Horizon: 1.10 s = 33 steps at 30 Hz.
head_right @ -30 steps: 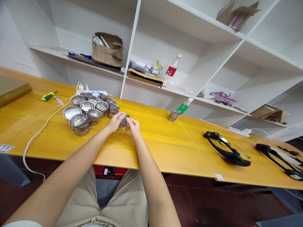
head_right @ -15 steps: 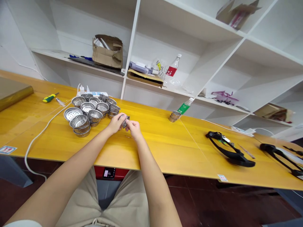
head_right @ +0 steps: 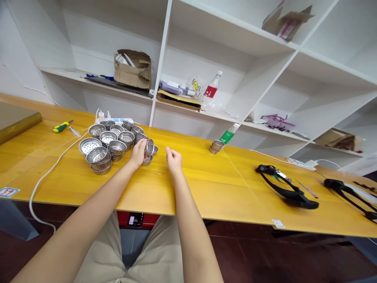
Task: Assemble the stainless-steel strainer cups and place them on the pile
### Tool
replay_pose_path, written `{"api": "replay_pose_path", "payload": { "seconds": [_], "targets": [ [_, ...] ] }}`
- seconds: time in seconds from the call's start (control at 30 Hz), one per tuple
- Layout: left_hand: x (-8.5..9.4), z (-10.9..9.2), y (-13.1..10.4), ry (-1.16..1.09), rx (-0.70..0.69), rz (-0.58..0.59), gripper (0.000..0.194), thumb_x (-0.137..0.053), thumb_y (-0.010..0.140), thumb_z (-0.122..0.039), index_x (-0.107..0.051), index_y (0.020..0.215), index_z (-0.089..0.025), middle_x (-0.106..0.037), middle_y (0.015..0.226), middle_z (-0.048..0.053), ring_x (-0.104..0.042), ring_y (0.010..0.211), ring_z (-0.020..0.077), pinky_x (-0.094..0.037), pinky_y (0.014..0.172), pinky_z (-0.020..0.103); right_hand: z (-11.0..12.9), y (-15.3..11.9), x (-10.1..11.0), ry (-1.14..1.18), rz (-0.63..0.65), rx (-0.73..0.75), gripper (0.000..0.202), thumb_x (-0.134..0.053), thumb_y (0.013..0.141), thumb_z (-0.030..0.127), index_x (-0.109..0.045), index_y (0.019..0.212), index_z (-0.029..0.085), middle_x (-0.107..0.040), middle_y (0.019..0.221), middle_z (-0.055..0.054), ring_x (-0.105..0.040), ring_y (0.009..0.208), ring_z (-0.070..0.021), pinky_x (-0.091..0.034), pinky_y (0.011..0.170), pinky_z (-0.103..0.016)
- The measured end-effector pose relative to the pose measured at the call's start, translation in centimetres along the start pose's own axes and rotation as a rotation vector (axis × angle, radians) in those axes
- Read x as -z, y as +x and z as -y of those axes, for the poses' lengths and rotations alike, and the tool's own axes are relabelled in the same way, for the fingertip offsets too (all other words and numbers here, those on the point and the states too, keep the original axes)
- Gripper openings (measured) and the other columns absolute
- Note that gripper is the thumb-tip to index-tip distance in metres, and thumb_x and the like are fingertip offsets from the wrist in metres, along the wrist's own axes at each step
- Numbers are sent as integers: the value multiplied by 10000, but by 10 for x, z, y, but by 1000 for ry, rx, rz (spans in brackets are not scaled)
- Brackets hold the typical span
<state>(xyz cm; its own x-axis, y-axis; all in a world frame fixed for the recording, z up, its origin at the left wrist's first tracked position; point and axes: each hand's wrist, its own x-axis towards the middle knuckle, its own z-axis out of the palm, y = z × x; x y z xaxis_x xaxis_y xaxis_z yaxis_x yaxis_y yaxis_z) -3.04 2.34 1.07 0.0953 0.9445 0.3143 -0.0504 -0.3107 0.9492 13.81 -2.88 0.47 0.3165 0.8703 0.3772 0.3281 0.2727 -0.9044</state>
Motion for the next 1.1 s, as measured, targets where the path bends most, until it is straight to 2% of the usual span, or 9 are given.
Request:
{"api": "replay_pose_path", "payload": {
  "seconds": [0.1, 0.2, 0.33, 0.47, 0.57, 0.7, 0.83, 1.0, 1.1],
  "targets": [
    [1, 0, 1, -80, 55, -46, 527, -455, 944, -733, -563, 984, -218, -495, 637, -44, -463, 466, 107, -370, 467, 248, -14, -4, -1, -480, 121, 150, 517, -589, 936, 572, -492, 561, 230, -513, 580, -15, -448, 602, -163, -321, 630, -317],
    [2, -5, 2, -136, 97, -45, 535, -448, 941, -737, -556, 1056, -226, -502, 654, -48, -456, 422, 96, -325, 425, 236, -19, -9, -4, -653, 255, 209, 407, -616, 941, 458, -609, 611, 221, -670, 711, -63, -537, 676, -184, -331, 660, -318],
    [3, -12, 3, -257, 176, -26, 523, -417, 963, -688, -547, 1199, -239, -589, 734, -21, -539, 438, 121, -318, 402, 235, -17, -11, -5, -705, 354, 173, 469, -628, 936, 488, -617, 550, 222, -658, 630, -69, -544, 623, -188, -306, 627, -331],
    [5, -16, 1, -354, 259, 20, 573, -410, 940, -736, -558, 1086, -202, -636, 733, 19, -585, 482, 143, -355, 405, 246, -14, -9, -2, -604, 279, 120, 588, -562, 964, 580, -595, 501, 220, -605, 533, -63, -559, 596, -192, -333, 631, -329],
    [7, -17, -2, -352, 265, 82, 490, -598, 874, -657, -540, 1069, -211, -677, 774, 26, -621, 503, 154, -390, 422, 244, -15, -7, -3, -457, 219, 55, 595, -491, 978, 612, -636, 565, 210, -642, 583, -54, -573, 600, -185, -376, 650, -319],
    [13, -14, -4, -105, 250, 85, 331, -624, 844, -465, -554, 1070, -234, -667, 746, -11, -621, 513, 163, -424, 487, 259, -18, -7, -11, -255, 205, 24, 545, -465, 973, 624, -665, 687, 205, -661, 648, -24, -594, 640, -174, -425, 684, -295],
    [21, -9, 0, 338, -48, 33, 168, -581, 829, -347, -644, 904, -211, -714, 807, 28, -663, 758, 195, -489, 719, 293, -18, -11, -18, -260, 233, 51, 491, -490, 975, 608, -667, 747, 210, -593, 607, 15, -543, 613, -160, -401, 648, -282],
    [32, -7, 4, 651, -122, 66, 319, -507, 884, -317, -757, 1040, -194, -799, 1015, 117, -711, 952, 268, -491, 869, 338, -18, -12, -20, -319, 254, 61, 461, -481, 979, 563, -661, 741, 212, -609, 640, 7, -545, 637, -164, -385, 651, -283],
    [34, -6, 5, 776, -137, 106, 338, -513, 903, -333, -803, 1015, -202, -807, 1063, 137, -720, 995, 292, -497, 887, 344, -18, -12, -21, -329, 267, 57, 456, -467, 982, 557, -659, 750, 215, -605, 639, 7, -549, 647, -169, -386, 657, -283]
  ]
}}
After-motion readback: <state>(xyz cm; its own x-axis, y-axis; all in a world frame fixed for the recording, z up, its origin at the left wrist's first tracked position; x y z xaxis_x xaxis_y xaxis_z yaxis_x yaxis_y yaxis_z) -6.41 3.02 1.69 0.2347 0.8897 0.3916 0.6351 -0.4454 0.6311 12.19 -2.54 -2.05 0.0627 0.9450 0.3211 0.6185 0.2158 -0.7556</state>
